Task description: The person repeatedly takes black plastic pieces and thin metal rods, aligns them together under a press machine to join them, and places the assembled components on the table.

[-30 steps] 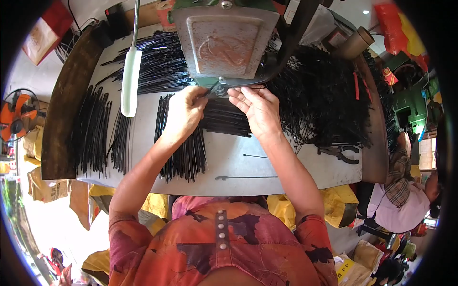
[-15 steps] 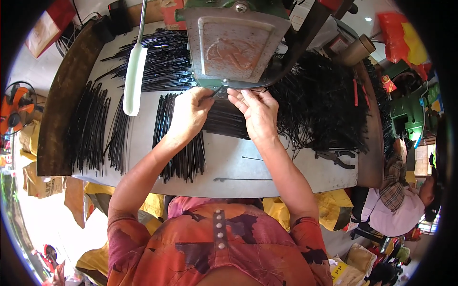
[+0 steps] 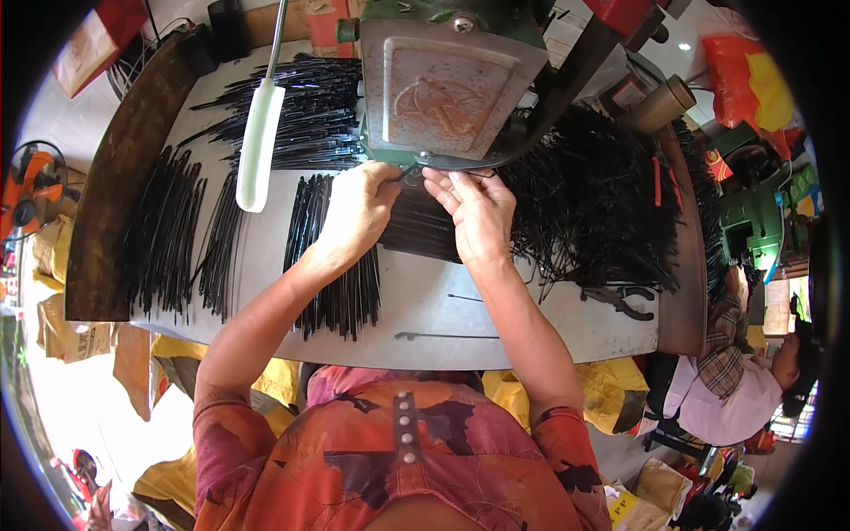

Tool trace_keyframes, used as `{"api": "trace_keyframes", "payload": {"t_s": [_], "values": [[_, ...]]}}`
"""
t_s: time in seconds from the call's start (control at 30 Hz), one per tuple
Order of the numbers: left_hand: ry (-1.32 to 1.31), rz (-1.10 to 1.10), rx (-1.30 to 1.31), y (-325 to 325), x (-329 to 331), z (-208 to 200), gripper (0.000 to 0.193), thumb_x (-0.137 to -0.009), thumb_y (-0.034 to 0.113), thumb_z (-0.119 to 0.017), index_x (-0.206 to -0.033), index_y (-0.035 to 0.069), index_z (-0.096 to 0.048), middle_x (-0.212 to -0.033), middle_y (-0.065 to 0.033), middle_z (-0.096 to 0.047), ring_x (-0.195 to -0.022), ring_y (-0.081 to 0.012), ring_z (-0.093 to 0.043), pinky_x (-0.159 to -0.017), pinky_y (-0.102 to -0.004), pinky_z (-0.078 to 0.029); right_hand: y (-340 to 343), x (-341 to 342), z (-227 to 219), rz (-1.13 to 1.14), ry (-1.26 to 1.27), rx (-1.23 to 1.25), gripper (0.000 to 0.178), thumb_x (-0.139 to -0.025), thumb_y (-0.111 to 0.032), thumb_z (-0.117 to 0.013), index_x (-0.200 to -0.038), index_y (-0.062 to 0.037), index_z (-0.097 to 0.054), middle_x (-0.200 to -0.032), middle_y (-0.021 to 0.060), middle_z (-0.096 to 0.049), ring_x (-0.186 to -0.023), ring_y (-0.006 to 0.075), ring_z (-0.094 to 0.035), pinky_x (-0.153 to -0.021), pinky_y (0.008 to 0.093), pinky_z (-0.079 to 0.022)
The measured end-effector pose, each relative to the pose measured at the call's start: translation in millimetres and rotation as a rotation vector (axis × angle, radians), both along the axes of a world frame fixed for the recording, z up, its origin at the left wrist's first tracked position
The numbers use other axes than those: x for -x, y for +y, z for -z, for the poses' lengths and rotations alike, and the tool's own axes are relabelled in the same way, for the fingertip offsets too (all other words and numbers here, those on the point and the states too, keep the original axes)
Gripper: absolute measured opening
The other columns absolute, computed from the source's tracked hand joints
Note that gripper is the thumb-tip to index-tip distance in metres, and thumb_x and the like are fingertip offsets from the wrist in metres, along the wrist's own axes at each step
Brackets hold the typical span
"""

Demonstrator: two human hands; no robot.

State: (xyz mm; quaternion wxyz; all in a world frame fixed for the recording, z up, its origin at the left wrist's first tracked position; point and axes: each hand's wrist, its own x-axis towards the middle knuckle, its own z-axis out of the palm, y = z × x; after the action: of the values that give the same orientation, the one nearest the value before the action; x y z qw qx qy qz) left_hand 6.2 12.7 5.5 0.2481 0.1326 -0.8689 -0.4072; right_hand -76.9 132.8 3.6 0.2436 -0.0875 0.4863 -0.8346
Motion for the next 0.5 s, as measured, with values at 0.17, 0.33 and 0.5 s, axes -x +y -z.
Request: {"api": "trace_keyframes", "payload": {"t_s": [0.17,0.33,0.5], "values": [[0.030,-0.005,0.065,1.2,-0.3,-1.0,0.015,-0.073,0.001,-0.056,-0.087,-0.002,-0.058,-0.071,-0.0114,-0.057,-0.061,-0.0169,-0.055,-0.058,-0.0256,-0.043,0.9,-0.8,-1.0,0.009,-0.004,0.001,0.009,-0.083,0.001,-0.044,-0.089,0.0069,-0.047,-0.091,0.0173,-0.054,-0.084,0.0275,-0.058,-0.077,0.0357,-0.050],[0.082,-0.045,0.304,1.0,-1.0,1.8,0.014,-0.072,0.000,-0.055,-0.086,-0.001,-0.058,-0.073,-0.0146,-0.056,-0.064,-0.0248,-0.056,-0.059,-0.0290,-0.043,-0.6,-3.4,-1.8,0.012,0.014,-0.011,0.009,-0.083,0.000,-0.044,-0.089,0.0066,-0.047,-0.090,0.0169,-0.054,-0.084,0.0271,-0.058,-0.077,0.0354,-0.050],[-0.010,0.006,0.129,-0.6,-0.8,-2.9,0.014,-0.073,0.002,-0.054,-0.087,-0.001,-0.057,-0.075,-0.0149,-0.056,-0.065,-0.0284,-0.056,-0.059,-0.0306,-0.043,0.8,-1.9,-1.2,0.007,0.017,0.002,0.009,-0.083,0.000,-0.044,-0.089,0.0067,-0.047,-0.089,0.0163,-0.054,-0.084,0.0265,-0.058,-0.077,0.0352,-0.050]]}}
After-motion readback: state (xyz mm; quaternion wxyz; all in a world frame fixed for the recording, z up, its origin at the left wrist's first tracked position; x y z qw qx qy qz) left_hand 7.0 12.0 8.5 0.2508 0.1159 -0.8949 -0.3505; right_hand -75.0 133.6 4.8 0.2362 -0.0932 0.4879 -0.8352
